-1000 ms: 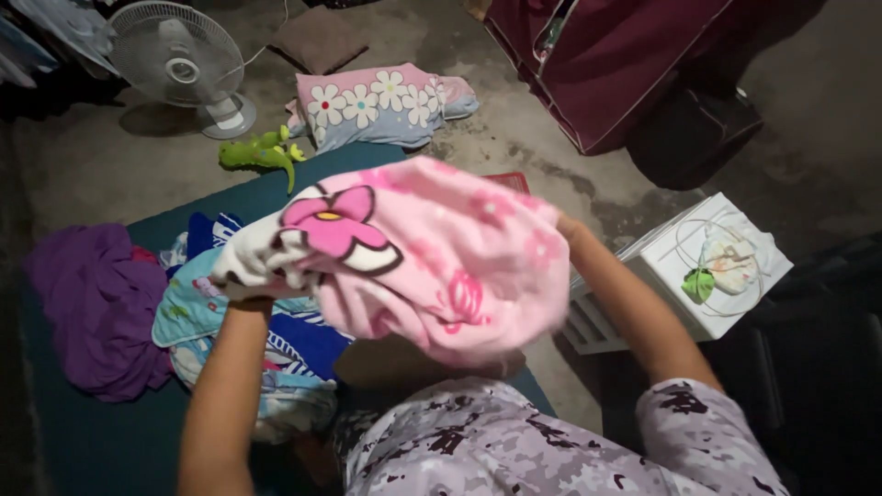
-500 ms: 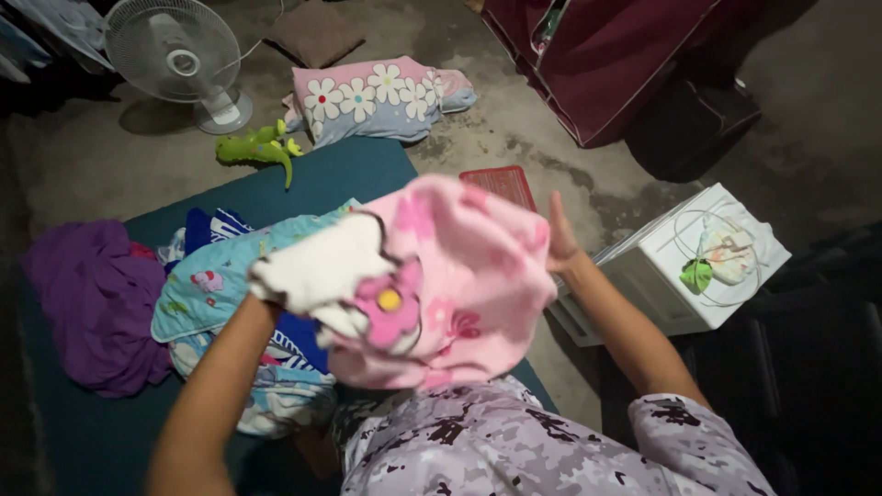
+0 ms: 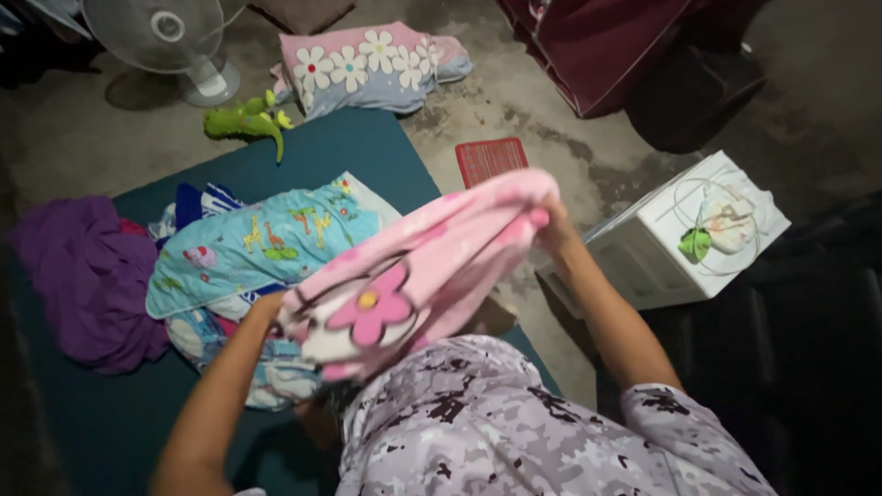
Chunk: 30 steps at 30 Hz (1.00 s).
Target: The person puts a pillowcase onto a pillow by hand, tosses the pillow aside, and picks up blankets on a mattress.
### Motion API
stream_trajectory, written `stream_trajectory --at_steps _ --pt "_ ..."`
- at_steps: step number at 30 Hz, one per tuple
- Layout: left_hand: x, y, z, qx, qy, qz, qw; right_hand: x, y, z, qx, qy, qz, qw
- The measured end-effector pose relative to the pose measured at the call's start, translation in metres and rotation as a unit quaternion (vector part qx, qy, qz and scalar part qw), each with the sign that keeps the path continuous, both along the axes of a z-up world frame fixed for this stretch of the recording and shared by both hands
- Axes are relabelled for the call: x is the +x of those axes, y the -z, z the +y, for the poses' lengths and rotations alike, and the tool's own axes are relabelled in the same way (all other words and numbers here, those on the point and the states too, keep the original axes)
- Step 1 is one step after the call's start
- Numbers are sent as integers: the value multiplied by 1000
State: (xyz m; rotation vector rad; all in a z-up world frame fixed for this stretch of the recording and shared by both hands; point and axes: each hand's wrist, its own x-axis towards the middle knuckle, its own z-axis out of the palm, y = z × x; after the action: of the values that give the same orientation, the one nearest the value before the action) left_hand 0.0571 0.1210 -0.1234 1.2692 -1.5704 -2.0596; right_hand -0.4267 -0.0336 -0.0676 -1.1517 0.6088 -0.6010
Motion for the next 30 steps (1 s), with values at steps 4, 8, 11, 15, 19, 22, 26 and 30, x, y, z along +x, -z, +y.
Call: stream_trajectory --at_steps 4,8,11,15,19,22,26,30 --pt "-11 -29 -9 -16 11 -6 1000 -4 -11 -22 4 28 -27 999" --pt "-59 -54 -22 -16 229 -58 971 11 -34 -18 -146 -116 109 976" --pt "-79 -58 -46 -75 105 44 991 44 -47 7 -324 -278 310 849" --pt "-58 -35 -78 -114 -178 187 959 68 -39 43 -340 -298 386 804" --pt "-46 -43 -107 -145 -268 355 884 67 -7 30 -368 -159 80 912" --pt "-23 -103 -96 -85 -190 389 897 46 4 9 -214 38 28 976" --pt "-34 -135 -53 -112 -105 90 984 -7 -8 5 -72 143 -11 987" --pt "-29 -88 -27 -163 -38 69 983 -46 0 10 5 105 74 992"
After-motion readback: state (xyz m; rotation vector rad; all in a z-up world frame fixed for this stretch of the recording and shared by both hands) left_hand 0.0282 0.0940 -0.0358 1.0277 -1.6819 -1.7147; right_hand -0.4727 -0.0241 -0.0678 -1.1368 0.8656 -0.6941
